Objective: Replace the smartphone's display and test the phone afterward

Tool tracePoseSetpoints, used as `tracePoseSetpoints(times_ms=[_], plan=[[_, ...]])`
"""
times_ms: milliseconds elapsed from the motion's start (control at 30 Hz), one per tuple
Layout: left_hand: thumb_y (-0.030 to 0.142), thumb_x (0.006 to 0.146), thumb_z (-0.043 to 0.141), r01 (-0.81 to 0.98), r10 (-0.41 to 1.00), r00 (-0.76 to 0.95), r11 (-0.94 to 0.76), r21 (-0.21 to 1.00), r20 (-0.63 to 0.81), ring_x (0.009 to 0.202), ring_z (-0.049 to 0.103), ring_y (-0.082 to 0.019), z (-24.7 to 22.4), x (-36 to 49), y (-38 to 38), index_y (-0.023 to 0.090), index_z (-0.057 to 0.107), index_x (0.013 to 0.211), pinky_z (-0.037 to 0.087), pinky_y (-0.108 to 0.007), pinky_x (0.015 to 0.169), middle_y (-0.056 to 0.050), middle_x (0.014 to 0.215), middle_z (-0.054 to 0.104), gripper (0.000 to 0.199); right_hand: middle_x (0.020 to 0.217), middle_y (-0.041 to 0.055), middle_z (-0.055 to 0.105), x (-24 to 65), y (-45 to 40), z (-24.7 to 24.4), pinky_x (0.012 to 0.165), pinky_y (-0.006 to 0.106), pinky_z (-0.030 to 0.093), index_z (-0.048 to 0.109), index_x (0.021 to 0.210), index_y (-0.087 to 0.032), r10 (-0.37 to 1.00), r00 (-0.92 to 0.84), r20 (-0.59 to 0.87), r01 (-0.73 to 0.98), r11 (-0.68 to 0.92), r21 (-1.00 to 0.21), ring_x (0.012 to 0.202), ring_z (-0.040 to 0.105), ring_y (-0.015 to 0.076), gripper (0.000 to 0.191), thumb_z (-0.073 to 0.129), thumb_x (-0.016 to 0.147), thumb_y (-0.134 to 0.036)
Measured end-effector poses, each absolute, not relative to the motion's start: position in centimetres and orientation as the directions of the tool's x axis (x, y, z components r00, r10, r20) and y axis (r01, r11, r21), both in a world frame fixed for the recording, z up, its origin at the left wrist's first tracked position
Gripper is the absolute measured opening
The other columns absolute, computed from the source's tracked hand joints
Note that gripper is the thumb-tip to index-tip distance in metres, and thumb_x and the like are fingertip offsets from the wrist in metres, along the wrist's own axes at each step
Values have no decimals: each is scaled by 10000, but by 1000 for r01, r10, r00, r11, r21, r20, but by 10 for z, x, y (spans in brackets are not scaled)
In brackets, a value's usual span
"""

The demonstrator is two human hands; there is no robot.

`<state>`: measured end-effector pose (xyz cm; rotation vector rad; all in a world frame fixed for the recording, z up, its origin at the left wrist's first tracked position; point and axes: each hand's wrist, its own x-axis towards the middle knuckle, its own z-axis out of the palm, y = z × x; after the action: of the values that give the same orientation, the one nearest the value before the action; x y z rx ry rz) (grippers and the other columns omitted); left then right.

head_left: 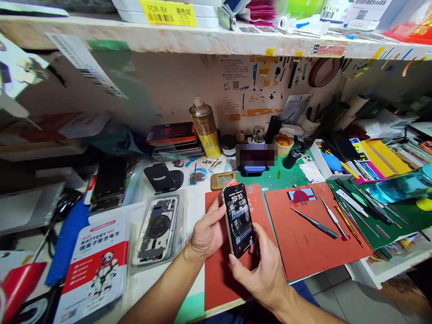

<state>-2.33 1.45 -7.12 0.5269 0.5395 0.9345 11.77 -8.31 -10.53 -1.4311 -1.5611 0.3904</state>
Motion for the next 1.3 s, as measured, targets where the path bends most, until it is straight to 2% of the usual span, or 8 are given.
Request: tracePoseSetpoints(times_ms=[333,667,833,1133,1300], plan=[[357,963,661,-594,851,486,489,639,-199,1192,734,-362,-71,-23,14,283,189,1705,565,-508,1047,-151,1276,752,883,1009,105,771,118,-83,-102,625,344,659,527,1360,-144,911,134,391,559,256,-789,836,776,249,593,750,872,-396],[343,955,668,-593,854,471,492,638,-221,1184,741,-361,-72,-23,14,231,266,1683,569,-511,1048,-172,1259,762,839,1013,104,777,118,-83,-102,654,349,674,532,1368,-145,904,138,405,572,261,-778,843,783,253,605,756,856,-379],[341,961,664,-597,854,475,491,634,-213,1189,737,-366,-71,-23,14,241,246,1692,567,-515,1051,-164,1257,762,847,1042,126,775,118,-83,-104,656,359,677,515,1376,-138,904,130,408,581,264,-770,850,784,258,616,749,868,-394],[365,939,699,-590,859,470,477,651,-204,1171,740,-386,-70,-23,14,272,188,1705,547,-576,1064,-167,1278,751,925,976,94,765,116,-82,-101,591,334,647,521,1362,-144,905,143,402,573,255,-778,813,773,244,592,734,867,-389],[372,931,724,-588,858,468,483,649,-214,1178,735,-388,-69,-24,14,256,222,1699,531,-564,1079,-170,1280,750,924,1028,119,772,118,-83,-104,632,352,673,502,1395,-143,898,136,419,603,261,-754,865,786,265,636,743,863,-395]])
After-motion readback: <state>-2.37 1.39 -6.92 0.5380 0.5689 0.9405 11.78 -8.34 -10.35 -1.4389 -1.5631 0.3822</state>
